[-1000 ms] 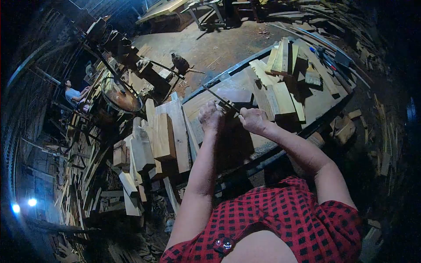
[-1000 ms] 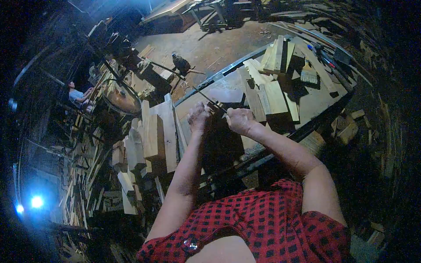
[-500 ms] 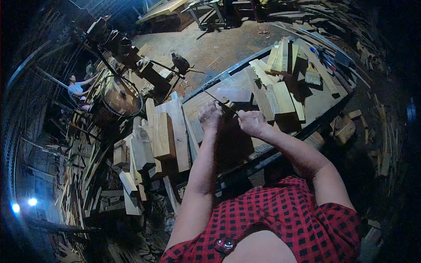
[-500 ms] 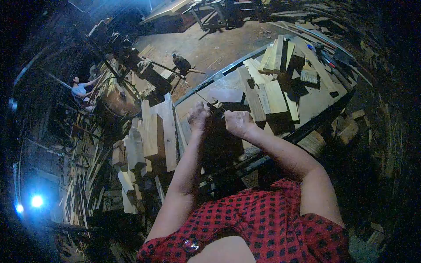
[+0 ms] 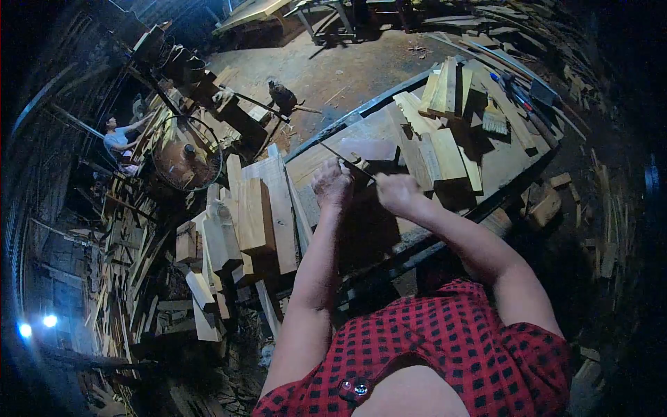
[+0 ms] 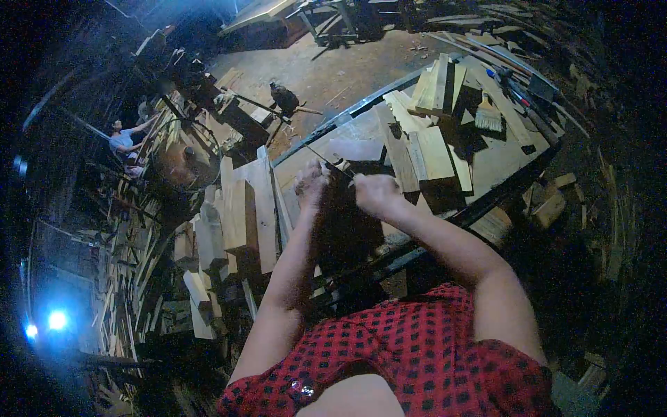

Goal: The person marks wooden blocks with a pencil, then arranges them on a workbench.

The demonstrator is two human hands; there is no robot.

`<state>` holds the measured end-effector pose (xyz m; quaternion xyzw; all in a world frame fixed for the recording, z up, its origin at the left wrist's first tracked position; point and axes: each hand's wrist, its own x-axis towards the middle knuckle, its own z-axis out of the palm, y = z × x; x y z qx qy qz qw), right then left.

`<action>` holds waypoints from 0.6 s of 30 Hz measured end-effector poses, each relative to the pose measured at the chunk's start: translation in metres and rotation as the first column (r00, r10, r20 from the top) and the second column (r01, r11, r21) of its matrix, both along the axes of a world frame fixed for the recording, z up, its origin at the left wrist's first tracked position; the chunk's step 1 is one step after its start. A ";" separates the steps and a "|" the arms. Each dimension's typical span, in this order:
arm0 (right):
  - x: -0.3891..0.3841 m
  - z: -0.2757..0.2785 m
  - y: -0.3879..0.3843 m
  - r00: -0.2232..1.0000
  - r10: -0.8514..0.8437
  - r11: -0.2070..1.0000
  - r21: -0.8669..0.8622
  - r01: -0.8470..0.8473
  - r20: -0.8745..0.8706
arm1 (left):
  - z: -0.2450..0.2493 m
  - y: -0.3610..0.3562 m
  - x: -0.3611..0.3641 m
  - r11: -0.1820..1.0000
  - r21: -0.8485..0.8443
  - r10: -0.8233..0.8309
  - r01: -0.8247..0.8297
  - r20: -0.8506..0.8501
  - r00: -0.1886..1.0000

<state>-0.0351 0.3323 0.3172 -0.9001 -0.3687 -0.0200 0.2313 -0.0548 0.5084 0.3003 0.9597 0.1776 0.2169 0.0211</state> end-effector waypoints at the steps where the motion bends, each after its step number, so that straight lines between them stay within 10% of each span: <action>1: 0.008 0.004 0.018 1.000 -0.006 1.000 -0.019 0.005 -0.001 | 0.000 0.000 0.000 1.000 0.012 -0.008 0.007 0.014 1.000; 8: 0.003 -0.009 0.012 0.999 -0.049 0.999 0.001 0.049 -0.004 | 0.001 0.001 0.002 1.000 -0.017 0.014 -0.015 -0.041 0.999; 10: 0.001 -0.074 -0.015 0.963 -0.045 0.994 -0.082 0.069 0.266 | 0.002 0.001 0.001 1.000 -0.013 0.007 -0.007 -0.049 0.999; 13: -0.031 -0.008 -0.065 0.995 -0.009 0.974 -0.227 -0.014 -0.098 | 0.001 0.002 0.003 0.997 -0.074 -0.006 0.002 -0.047 0.999; 18: -0.003 -0.010 -0.015 0.998 0.005 0.998 0.057 -0.008 0.064 | 0.005 -0.002 -0.001 0.998 -0.058 -0.016 0.012 -0.076 0.997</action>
